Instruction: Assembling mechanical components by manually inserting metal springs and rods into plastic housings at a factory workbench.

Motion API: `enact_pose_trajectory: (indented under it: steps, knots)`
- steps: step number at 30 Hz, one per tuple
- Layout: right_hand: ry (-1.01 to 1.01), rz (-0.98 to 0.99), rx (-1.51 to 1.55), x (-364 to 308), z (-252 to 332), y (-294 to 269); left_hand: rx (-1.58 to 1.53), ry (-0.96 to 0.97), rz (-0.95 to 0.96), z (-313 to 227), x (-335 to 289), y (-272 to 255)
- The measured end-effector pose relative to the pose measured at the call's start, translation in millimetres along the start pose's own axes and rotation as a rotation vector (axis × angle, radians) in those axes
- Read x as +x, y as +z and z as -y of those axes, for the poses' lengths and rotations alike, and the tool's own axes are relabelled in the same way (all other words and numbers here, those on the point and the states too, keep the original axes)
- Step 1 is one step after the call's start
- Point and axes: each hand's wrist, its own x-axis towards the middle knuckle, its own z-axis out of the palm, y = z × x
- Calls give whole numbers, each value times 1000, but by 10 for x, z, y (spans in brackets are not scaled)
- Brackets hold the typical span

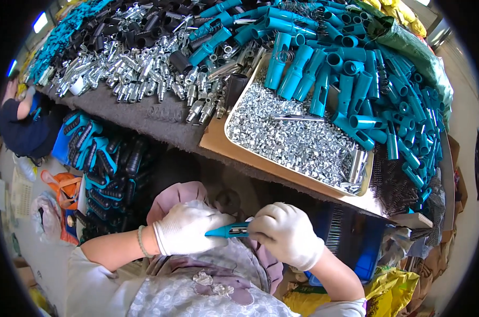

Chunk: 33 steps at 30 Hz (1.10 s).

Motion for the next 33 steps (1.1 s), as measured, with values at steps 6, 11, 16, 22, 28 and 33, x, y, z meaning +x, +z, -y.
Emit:
enact_pose_trajectory:
  steps: [6, 11, 16, 22, 28, 33]
  knots:
    - [-245, -49, -279, 10, -4, 184, 5, 5, -27, -6, -10, -5]
    - [-84, 23, -538, 19, 324, 241, -24, -44, 15, -34, 20, -19]
    - [58, 280, -513, 117, 388, 296, 57, 105, -152, 34, 4, 144]
    - [88, 445, -444, 155, 375, 379, 113, 83, -118, 54, -46, 287]
    - [97, 217, 274, 132, -4, 51, -18, 55, -155, -14, -87, 214]
    - [584, -201, 523, -342, -96, -62, -71, 85, -125, 21, -81, 76]
